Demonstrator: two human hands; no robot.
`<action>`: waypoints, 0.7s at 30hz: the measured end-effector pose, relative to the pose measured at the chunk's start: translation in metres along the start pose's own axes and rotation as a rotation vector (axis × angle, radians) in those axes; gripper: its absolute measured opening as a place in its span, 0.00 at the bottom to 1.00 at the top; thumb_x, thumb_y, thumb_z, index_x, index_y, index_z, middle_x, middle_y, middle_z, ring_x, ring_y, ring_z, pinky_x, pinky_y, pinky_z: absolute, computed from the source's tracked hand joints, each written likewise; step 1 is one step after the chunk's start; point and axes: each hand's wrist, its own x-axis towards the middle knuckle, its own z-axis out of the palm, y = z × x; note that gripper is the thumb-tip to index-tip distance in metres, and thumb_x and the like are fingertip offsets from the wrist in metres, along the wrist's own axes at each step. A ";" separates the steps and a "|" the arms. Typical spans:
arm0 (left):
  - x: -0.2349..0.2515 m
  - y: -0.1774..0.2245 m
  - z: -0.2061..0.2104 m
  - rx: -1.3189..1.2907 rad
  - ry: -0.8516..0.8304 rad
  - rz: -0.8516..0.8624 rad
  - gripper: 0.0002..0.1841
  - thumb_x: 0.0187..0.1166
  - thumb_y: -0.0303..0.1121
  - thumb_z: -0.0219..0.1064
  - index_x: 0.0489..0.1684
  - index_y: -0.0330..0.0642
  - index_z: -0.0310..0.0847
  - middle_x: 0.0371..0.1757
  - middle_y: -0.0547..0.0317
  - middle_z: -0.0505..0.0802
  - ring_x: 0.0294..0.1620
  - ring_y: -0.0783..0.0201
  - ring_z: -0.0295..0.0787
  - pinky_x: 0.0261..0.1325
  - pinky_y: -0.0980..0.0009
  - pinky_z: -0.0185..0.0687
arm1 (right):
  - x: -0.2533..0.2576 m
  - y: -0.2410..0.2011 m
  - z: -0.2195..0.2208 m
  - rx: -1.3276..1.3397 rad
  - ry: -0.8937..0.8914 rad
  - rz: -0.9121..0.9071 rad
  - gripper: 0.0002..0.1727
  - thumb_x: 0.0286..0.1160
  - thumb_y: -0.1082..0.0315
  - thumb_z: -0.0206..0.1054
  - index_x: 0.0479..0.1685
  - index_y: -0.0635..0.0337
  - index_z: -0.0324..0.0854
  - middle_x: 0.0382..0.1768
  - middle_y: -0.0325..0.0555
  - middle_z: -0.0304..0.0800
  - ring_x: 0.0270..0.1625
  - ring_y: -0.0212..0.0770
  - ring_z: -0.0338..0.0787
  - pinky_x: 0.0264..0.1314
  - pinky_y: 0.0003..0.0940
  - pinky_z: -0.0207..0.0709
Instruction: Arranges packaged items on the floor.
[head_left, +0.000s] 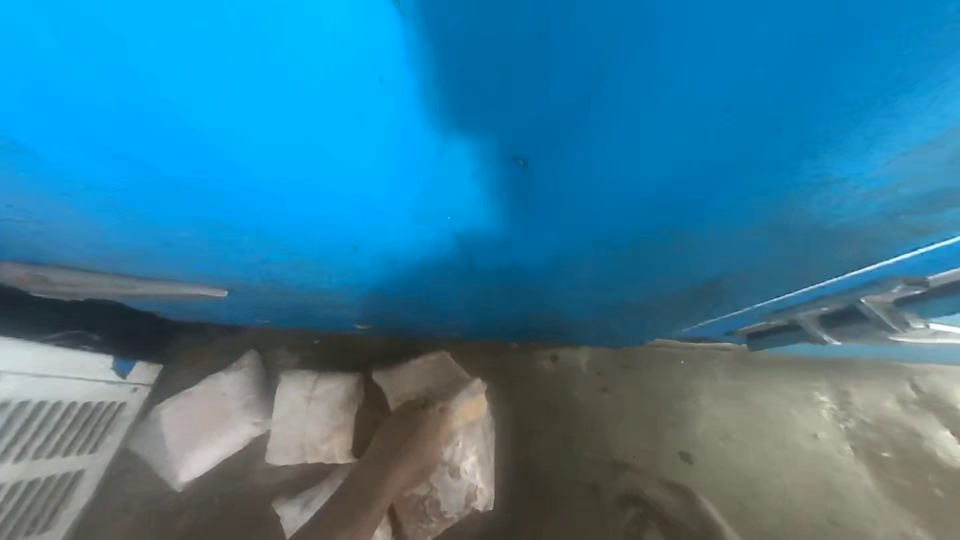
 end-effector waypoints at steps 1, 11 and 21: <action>-0.011 0.008 -0.010 0.009 -0.016 0.018 0.21 0.83 0.33 0.65 0.71 0.34 0.79 0.73 0.38 0.84 0.79 0.40 0.76 0.83 0.43 0.68 | 0.022 -0.001 0.012 -0.246 0.003 0.050 0.24 0.64 0.63 0.76 0.61 0.62 0.86 0.58 0.50 0.91 0.64 0.45 0.88 0.69 0.47 0.80; -0.090 0.052 0.034 -0.249 0.186 0.160 0.17 0.85 0.34 0.63 0.67 0.36 0.84 0.62 0.39 0.92 0.68 0.42 0.87 0.75 0.48 0.79 | 0.106 0.061 0.098 -0.704 -0.580 0.073 0.22 0.82 0.58 0.67 0.70 0.57 0.85 0.78 0.58 0.79 0.85 0.62 0.70 0.89 0.66 0.56; -0.068 0.130 0.033 -0.394 0.445 0.226 0.07 0.74 0.22 0.64 0.41 0.33 0.88 0.41 0.41 0.93 0.49 0.44 0.93 0.53 0.49 0.89 | 0.030 0.097 0.030 -0.539 -0.121 -0.033 0.06 0.70 0.71 0.68 0.34 0.64 0.89 0.31 0.53 0.92 0.36 0.51 0.93 0.41 0.55 0.87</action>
